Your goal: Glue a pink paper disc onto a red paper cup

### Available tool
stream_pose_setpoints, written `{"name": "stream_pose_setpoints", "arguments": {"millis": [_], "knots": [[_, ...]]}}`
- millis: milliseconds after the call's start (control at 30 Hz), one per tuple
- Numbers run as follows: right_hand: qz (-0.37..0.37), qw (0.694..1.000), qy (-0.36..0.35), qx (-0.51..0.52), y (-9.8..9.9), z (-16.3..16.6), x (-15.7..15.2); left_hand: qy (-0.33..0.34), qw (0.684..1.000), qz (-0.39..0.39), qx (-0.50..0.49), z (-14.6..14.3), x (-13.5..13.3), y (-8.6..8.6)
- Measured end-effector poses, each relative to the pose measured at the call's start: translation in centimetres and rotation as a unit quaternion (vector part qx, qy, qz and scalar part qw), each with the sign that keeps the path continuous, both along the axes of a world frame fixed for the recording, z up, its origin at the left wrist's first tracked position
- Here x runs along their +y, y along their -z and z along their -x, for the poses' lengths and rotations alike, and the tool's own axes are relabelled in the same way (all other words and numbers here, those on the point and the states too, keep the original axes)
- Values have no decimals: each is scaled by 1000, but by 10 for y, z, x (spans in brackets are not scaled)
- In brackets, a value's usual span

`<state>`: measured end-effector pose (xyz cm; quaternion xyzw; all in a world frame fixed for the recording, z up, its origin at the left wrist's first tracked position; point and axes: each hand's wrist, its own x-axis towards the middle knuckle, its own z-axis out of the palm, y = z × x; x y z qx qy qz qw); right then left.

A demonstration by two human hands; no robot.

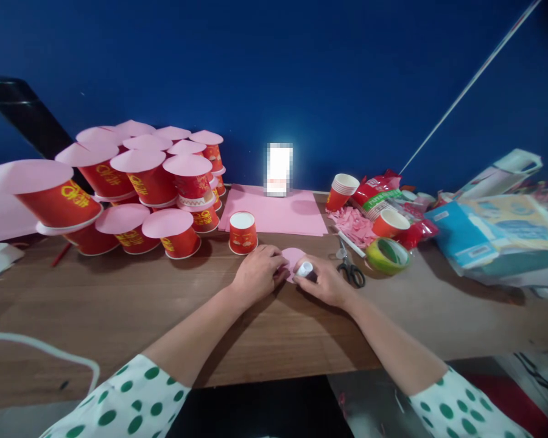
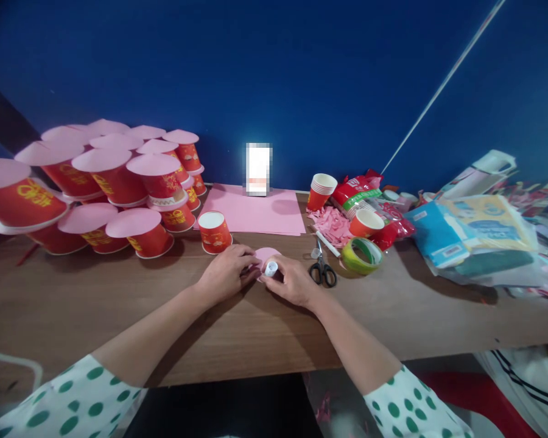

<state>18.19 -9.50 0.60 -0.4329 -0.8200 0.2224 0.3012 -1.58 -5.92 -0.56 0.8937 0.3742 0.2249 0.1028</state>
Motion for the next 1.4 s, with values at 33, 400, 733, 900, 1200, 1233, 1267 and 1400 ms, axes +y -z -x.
{"name": "stream_pose_setpoints", "arguments": {"millis": [33, 400, 733, 900, 1200, 1233, 1267, 1400], "knots": [[4, 1000, 4, -6, 0, -1, 0, 0, 1000, 2, 1, 0, 0, 0], [9, 989, 104, 107, 3, -3, 0, -3, 1000, -3, -3, 0, 0, 0], [39, 998, 37, 36, -2, 1, 2, -3, 1000, -2, -6, 0, -1, 0], [51, 996, 34, 71, -5, 0, 0, -3, 1000, -1, -3, 0, 0, 0], [65, 997, 1, 51, -3, 0, 0, -1, 1000, -1, -8, 0, 0, 0], [74, 996, 5, 58, -3, -1, 0, -1, 1000, 0, -7, 0, 0, 0], [78, 994, 15, 70, -3, -2, 1, -1, 1000, 0, -5, 0, 0, -1], [43, 993, 58, 97, -3, -1, 1, -4, 1000, -2, -1, 0, 0, -1]]}}
